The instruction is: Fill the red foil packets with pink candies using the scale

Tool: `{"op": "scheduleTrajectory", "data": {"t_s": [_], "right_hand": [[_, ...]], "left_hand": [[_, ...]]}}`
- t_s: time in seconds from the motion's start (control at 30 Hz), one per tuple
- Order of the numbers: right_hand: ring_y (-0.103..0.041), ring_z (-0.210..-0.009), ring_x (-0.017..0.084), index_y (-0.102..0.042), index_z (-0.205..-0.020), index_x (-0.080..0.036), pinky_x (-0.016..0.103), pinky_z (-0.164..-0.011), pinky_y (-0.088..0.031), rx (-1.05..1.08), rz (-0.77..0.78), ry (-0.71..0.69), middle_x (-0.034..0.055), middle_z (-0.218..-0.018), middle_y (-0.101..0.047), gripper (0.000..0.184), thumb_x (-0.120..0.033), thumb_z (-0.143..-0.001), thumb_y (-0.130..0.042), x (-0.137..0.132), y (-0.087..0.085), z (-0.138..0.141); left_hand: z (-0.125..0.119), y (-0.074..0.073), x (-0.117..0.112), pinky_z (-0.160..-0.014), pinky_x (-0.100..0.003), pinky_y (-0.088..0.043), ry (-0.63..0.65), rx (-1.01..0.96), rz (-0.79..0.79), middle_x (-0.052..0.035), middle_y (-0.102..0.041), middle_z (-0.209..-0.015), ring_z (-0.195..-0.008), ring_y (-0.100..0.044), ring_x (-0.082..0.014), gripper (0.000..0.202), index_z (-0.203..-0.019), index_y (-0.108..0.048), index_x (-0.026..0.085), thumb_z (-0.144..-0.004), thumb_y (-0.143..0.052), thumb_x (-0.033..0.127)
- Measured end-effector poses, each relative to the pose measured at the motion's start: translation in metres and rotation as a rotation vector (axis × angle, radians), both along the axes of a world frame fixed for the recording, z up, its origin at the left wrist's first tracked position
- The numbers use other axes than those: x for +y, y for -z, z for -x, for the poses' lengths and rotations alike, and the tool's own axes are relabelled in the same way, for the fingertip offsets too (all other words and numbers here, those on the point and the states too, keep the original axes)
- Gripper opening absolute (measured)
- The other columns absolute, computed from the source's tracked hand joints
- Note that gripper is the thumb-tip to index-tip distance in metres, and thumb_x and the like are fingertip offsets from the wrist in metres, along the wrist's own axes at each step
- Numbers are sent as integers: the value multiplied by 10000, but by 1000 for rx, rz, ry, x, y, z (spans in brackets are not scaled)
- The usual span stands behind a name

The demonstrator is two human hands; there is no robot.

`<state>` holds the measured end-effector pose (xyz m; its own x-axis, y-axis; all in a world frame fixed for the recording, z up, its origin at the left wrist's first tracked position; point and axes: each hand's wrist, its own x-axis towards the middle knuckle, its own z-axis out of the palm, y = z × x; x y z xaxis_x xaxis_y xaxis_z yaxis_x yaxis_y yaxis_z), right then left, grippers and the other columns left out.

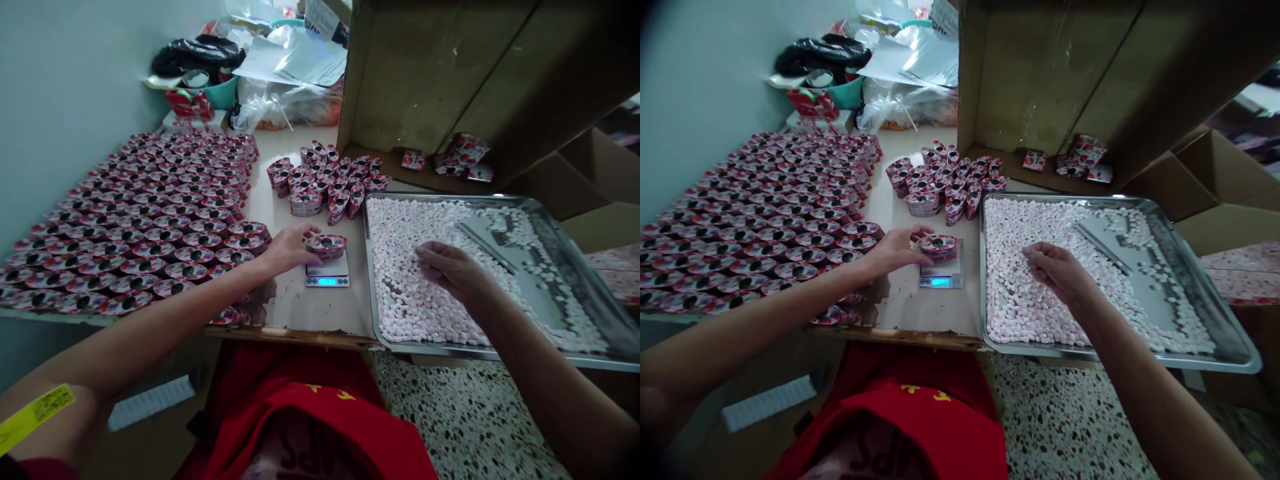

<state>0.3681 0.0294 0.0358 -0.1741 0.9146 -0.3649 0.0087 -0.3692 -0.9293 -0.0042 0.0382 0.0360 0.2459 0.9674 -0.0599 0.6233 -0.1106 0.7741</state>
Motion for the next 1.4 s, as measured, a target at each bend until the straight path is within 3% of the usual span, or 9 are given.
{"op": "scheduleTrajectory", "data": {"t_s": [0.13, 0.33, 0.57, 0.67, 0.8, 0.9, 1.03, 1.17, 1.4], "right_hand": [[-312, -519, 69, -488, -752, -230, 179, -421, -303, 282, 233, -24, -65, -652, -408, 505, -343, -676, -975, 10, 8, 15], [-437, -563, 87, -637, -867, -202, 196, -452, -401, 359, 246, 17, -10, -730, -600, 334, -160, -639, -878, 23, -4, 54], [-413, -537, 77, -779, -893, -160, 212, -471, -304, 137, -8, -228, -14, -670, -615, 302, -343, -685, -900, 46, -21, 130], [-523, -616, 123, -813, -857, -176, 246, -555, -387, -64, -164, -298, 23, -718, -698, 283, -394, -692, -887, 47, -21, 149], [-540, -642, 145, -837, -894, -195, 265, -569, -389, -94, -176, -355, 27, -728, -703, 288, -421, -718, -863, 52, -23, 146], [-379, -533, 87, -822, -923, -170, 235, -483, -251, 20, -107, -189, -13, -642, -582, 343, -390, -666, -878, 64, -24, 131], [-266, -504, 65, -744, -800, -168, 238, -458, -164, 68, -97, -61, -42, -614, -481, 371, -427, -599, -919, 89, -20, 119], [-425, -534, 122, -790, -973, -164, 265, -526, -294, -344, -408, -184, 2, -641, -592, 433, -579, -879, -708, 110, -13, 127], [-749, -871, 263, -664, -1375, -209, 296, -646, -371, -1579, -844, -696, 142, -1003, -811, 371, -199, -1067, -457, 127, -21, 153]], "left_hand": [[2, -2, -2, -985, -414, -550, -1, 24, 12, -84, -766, -1188, -1094, -695, -264, 598, -1268, -704, 179, -713, -889, 304], [17, -12, -2, -1036, -449, -553, -52, 57, -79, -95, -746, -1257, -1164, -688, -274, 549, -1274, -691, 209, -773, -848, 373], [18, -11, 0, -1025, -422, -566, 4, 140, -44, -103, -743, -1284, -1165, -702, -280, 591, -1308, -676, 200, -752, -850, 301], [8, -6, 4, -1012, -432, -564, 25, 188, -49, -108, -760, -1240, -1165, -706, -308, 579, -1290, -707, 198, -752, -867, 337], [-14, 2, 9, -960, -410, -566, 114, 193, -102, -98, -773, -1166, -1092, -724, -313, 578, -1262, -747, 214, -741, -904, 409], [-21, 2, 15, -899, -358, -563, 154, 140, -156, -77, -782, -1159, -1035, -734, -268, 405, -1242, -752, 230, -878, -781, 406], [14, -11, 40, -864, -321, -534, 132, 161, -256, -53, -787, -1142, -1015, -722, -231, 280, -1191, -741, 243, -949, -656, 355], [80, -25, 76, -834, -302, -505, 35, 349, -274, -46, -774, -1098, -1001, -702, -235, 337, -1178, -720, 242, -875, -700, 389], [133, -21, 99, -887, -308, -513, 246, 543, -2, -83, -772, -1164, -1059, -715, -270, 508, -1277, -685, 198, -838, -638, 449]]}}
